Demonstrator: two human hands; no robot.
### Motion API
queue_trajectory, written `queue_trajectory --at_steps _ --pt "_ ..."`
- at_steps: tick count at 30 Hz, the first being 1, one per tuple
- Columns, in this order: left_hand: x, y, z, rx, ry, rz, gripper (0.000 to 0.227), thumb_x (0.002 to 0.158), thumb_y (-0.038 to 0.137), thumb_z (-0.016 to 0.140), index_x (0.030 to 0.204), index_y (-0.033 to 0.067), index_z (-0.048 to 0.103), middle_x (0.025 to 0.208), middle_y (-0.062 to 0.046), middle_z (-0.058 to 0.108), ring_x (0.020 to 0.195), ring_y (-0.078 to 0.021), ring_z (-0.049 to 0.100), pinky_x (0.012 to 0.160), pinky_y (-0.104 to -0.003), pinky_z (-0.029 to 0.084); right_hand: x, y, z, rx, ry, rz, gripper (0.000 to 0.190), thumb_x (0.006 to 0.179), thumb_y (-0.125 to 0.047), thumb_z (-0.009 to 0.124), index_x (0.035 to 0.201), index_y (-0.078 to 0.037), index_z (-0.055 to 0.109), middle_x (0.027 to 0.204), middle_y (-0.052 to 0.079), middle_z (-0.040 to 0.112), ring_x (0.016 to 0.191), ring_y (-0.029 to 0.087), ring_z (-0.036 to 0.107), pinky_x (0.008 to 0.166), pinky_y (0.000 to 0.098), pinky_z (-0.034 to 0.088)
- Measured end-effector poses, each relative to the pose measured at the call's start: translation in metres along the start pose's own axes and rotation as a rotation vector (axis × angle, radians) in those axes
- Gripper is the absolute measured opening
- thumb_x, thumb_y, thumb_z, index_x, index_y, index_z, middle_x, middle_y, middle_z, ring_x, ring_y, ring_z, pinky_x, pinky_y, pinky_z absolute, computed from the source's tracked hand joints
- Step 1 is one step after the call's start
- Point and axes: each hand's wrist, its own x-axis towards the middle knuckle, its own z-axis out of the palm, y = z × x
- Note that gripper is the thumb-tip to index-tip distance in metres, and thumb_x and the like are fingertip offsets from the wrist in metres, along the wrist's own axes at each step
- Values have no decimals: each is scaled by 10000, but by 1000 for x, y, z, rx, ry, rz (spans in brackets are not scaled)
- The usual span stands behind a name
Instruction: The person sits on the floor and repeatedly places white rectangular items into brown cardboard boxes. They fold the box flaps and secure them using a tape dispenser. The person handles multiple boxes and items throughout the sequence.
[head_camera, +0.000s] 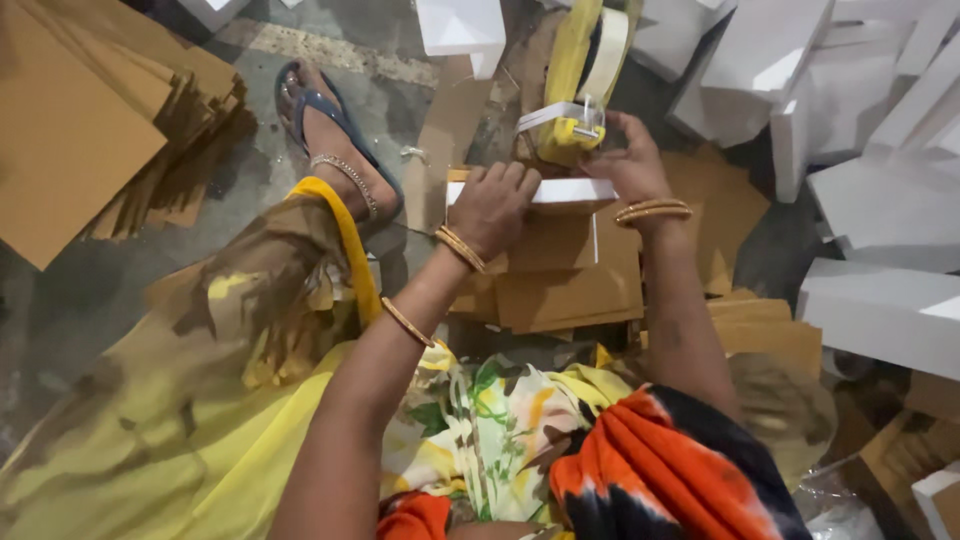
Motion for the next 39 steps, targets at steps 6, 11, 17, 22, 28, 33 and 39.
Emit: queue_trajectory --at_steps 6,11,17,22,28,33,39 --pt "-19 16 -5 -80 -3 139 313 857 253 603 1143 125 601 1013 -64 584 990 -255 588 868 -401 445 -57 15 -28 95 -138 205 815 866 14 700 1581 -101 327 1274 111 629 1103 222 663 933 335 564" --pt "-20 27 -3 24 -68 167 274 916 223 599 1179 147 608 1054 -54 591 1021 -246 582 997 -427 414 -56 50 -50 109 -225 316 722 874 -48 690 1536 -66 403 1393 133 571 1190 223 624 978 340 537" --pt "-5 44 9 169 21 41 263 886 168 603 1146 203 611 1073 -28 588 1103 -230 566 1112 -533 332 -43 104 -38 118 69 212 511 843 -28 689 1347 27 624 1169 143 719 1061 263 704 912 378 582" --pt "0 35 20 80 -59 61 353 858 125 609 1204 192 624 1068 -65 578 1061 -263 553 1037 -508 343 -92 80 -44 446 347 94 410 998 -251 700 1341 -46 610 1122 85 708 1025 202 679 870 332 576" --pt "1 35 24 70 -57 36 309 877 136 610 1182 184 617 1056 -70 570 1066 -269 552 1023 -500 350 -119 40 -12 -44 115 -113 352 898 -185 813 1174 -23 667 1065 36 717 984 119 673 854 265 566" --pt "2 37 23 54 -55 9 323 863 116 595 1181 172 614 1057 -69 572 1062 -263 551 1015 -492 347 -119 40 -5 -103 156 -196 354 886 -188 841 1144 -22 665 1046 38 707 960 109 658 837 264 560" --pt "-1 40 21 71 -29 -2 338 836 109 604 1165 184 627 1058 -64 578 1067 -263 551 1011 -495 346 -122 54 0 -210 210 -251 411 839 -105 852 1164 -35 611 1072 61 713 987 129 686 856 293 568"
